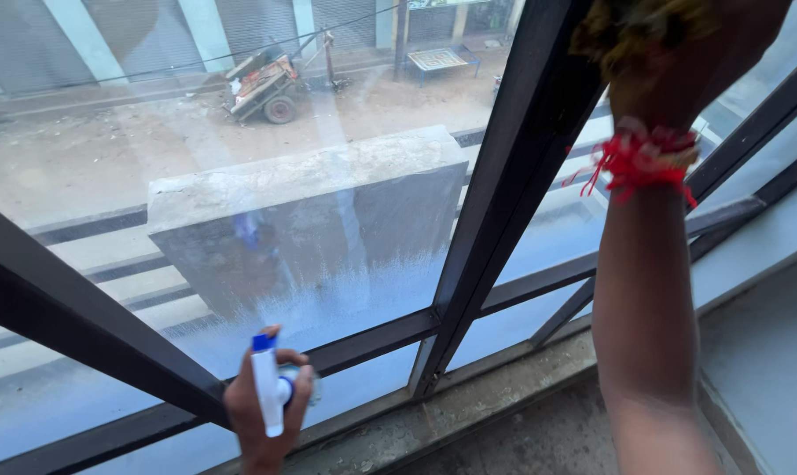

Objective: The person sprays a cleaning solution onto a window and wipes the glass and frame with a cloth. The person repeatedly sprays and wipes different sections of the window, focusing on the frame and glass surfaces.

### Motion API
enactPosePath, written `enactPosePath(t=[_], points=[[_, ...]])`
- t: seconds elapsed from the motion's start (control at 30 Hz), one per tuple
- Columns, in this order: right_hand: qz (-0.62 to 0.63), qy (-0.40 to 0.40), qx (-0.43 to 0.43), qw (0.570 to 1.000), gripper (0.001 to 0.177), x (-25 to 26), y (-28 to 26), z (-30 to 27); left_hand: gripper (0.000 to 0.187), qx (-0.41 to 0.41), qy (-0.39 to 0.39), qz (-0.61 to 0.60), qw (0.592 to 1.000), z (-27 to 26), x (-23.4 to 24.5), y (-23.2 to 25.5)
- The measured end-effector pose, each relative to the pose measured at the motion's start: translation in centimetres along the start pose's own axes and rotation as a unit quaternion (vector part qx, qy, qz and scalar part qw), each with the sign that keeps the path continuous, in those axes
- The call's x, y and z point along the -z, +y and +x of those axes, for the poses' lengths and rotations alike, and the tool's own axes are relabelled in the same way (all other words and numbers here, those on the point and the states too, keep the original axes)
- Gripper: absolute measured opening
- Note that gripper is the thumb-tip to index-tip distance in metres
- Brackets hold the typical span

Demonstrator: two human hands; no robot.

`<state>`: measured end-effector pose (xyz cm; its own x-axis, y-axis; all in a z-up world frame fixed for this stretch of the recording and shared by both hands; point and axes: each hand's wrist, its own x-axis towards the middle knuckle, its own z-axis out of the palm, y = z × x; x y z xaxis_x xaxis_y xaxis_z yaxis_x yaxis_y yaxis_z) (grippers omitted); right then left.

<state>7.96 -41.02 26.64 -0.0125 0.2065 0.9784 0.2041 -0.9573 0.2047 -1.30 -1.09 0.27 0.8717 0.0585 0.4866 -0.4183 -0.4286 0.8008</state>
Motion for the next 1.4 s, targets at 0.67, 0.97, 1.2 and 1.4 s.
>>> enactPosePath(t=[0.67,0.97,1.2,1.4], points=[[0.036,-0.097,-0.124,0.987,0.026,3.3,-2.4,-11.7,0.062,-0.133,0.027,-0.02,0.991,1.9,-13.0,2.1],[0.042,-0.091,-0.114,0.988,0.037,1.7,-4.5,-11.9,0.066,-0.087,0.011,-0.05,0.995,1.8,-12.7,2.5],[0.105,-0.154,-0.214,0.959,0.024,2.0,-5.9,-20.8,0.067,-0.1,0.006,-0.057,0.993,2.1,-12.7,2.2],[0.147,-0.145,-0.193,0.959,0.048,3.8,-9.4,-19.9,0.067,-0.099,0.001,-0.052,0.994,2.3,-12.7,2.5]])
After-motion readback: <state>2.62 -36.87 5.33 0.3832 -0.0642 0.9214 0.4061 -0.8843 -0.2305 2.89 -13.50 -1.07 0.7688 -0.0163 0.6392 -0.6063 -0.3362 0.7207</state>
